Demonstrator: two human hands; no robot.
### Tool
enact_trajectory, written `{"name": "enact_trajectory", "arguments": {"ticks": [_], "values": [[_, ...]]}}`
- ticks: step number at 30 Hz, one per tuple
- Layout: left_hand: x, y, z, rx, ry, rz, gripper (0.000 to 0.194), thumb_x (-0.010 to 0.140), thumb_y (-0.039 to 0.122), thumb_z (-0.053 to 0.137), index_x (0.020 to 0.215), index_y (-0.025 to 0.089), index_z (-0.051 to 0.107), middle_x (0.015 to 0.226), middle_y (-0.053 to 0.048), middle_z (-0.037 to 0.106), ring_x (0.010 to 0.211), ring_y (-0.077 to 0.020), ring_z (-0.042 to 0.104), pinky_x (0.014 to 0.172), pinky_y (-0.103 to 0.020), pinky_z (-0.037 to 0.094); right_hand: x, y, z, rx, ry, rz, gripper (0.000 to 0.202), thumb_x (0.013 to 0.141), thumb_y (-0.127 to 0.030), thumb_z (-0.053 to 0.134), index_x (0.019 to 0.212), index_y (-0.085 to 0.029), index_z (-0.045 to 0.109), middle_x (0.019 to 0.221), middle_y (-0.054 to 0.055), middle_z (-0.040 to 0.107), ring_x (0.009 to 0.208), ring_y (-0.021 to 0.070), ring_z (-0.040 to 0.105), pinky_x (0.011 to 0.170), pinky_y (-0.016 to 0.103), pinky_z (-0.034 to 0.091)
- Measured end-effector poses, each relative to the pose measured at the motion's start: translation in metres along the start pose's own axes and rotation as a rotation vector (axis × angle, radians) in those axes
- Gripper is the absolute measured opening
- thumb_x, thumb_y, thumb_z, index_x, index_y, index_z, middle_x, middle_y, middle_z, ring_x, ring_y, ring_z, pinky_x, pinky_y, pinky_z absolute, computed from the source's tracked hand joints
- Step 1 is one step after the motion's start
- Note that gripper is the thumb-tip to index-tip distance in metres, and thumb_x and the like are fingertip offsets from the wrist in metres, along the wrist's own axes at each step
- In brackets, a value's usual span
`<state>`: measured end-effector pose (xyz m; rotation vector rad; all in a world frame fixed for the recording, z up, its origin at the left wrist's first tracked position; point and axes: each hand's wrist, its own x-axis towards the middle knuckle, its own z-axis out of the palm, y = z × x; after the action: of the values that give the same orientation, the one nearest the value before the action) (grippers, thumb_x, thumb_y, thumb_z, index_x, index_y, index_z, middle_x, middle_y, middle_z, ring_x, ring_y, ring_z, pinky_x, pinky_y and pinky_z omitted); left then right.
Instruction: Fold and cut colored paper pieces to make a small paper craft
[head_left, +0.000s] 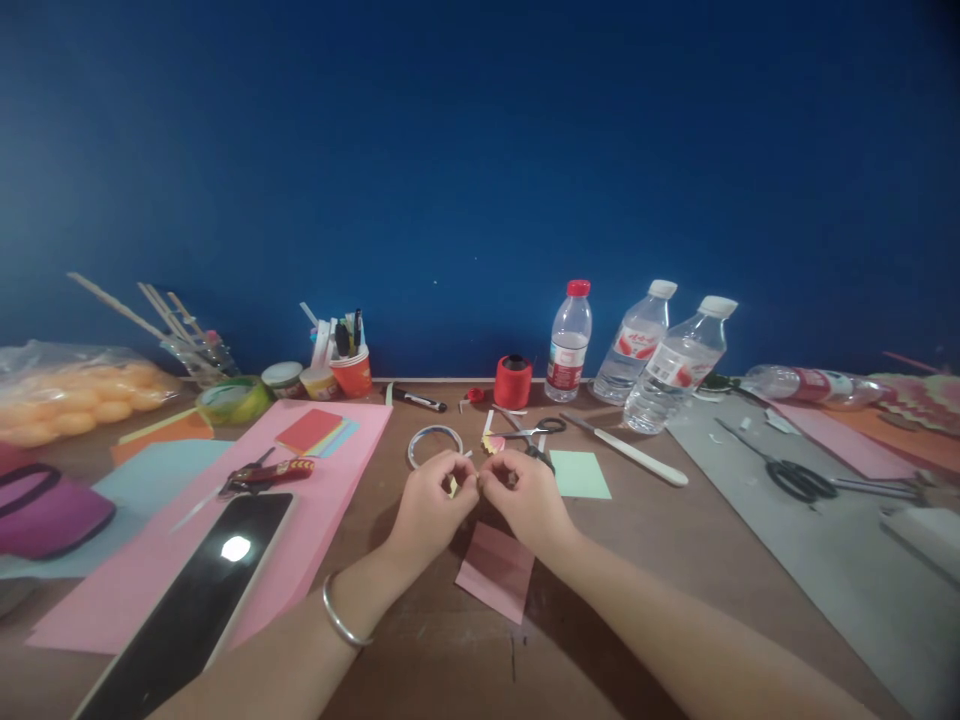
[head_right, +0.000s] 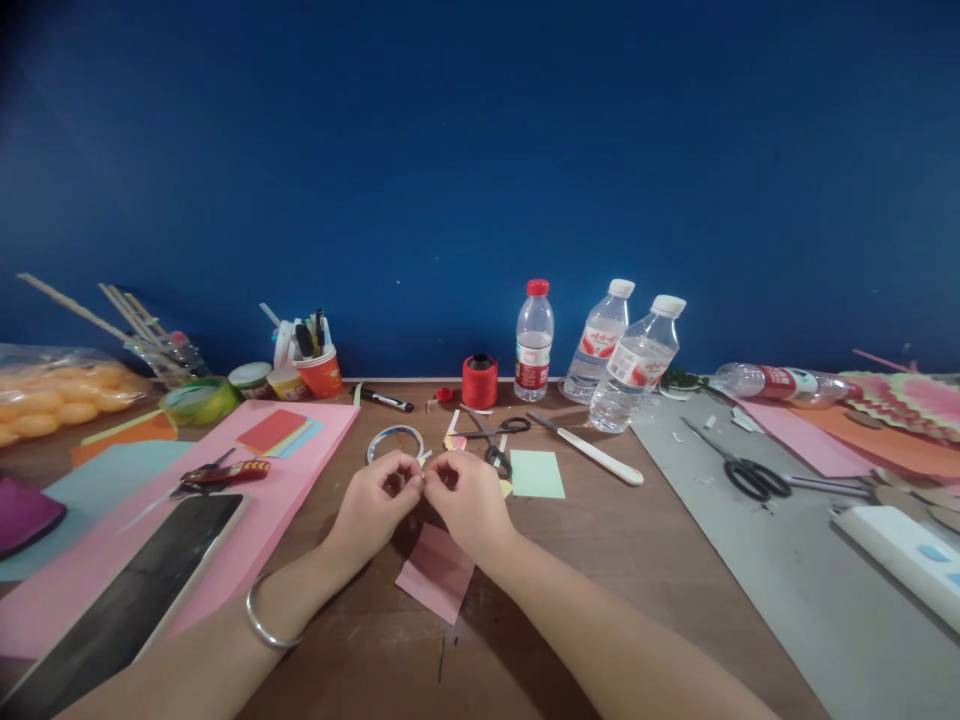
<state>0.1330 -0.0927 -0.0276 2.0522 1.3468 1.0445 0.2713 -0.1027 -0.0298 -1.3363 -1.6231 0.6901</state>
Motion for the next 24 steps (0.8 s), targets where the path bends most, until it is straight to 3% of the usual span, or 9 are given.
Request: {"name": "enact_trajectory", "arguments": {"ticks": [9, 13, 19, 24], "values": [[0.001, 0.0, 0.0, -0.235, 0.009, -0.072, 0.006, 0.066, 0.013, 0.047, 0.064, 0.017, 0.05, 0.058, 0.005, 0.048, 0.054, -0.0098, 0.044, 0.051, -0.019, 0.033, 0.005, 0.008, 0.006, 0.331, 0.018, 0.191, 0.009, 0.068, -0.022, 0.049, 0.06, -0.017, 0.05, 0.052, -0.005, 0.044, 0.05, 0.0084, 0.038, 0.048, 0.02, 0.031], [0.004, -0.005, 0.002, -0.371, 0.043, -0.132, 0.006, 0.067, 0.013, 0.048, 0.063, 0.017, 0.049, 0.056, 0.005, 0.045, 0.051, -0.0079, 0.041, 0.049, -0.018, 0.032, 0.007, 0.011, 0.007, 0.538, 0.127, 0.271, 0.011, 0.068, -0.025, 0.051, 0.06, -0.017, 0.049, 0.052, -0.006, 0.041, 0.049, 0.0073, 0.034, 0.047, 0.02, 0.028], [0.011, -0.012, 0.007, -0.897, 0.143, -0.354, 0.006, 0.066, 0.018, 0.052, 0.065, 0.017, 0.046, 0.054, 0.005, 0.048, 0.048, -0.0064, 0.042, 0.044, -0.016, 0.031, 0.017, 0.021, 0.002, 0.796, 0.333, 0.392, 0.01, 0.064, -0.027, 0.054, 0.062, -0.018, 0.05, 0.05, -0.007, 0.039, 0.045, 0.0068, 0.03, 0.042, 0.02, 0.023], [0.013, -0.015, 0.006, -1.082, 0.218, -0.42, 0.009, 0.062, 0.017, 0.057, 0.065, 0.017, 0.048, 0.056, 0.005, 0.049, 0.056, -0.0076, 0.049, 0.05, -0.017, 0.038, 0.03, 0.033, -0.011, 0.739, 0.434, 0.343, 0.011, 0.063, -0.023, 0.049, 0.055, -0.018, 0.042, 0.051, -0.005, 0.038, 0.044, 0.0071, 0.033, 0.04, 0.021, 0.024]]}}
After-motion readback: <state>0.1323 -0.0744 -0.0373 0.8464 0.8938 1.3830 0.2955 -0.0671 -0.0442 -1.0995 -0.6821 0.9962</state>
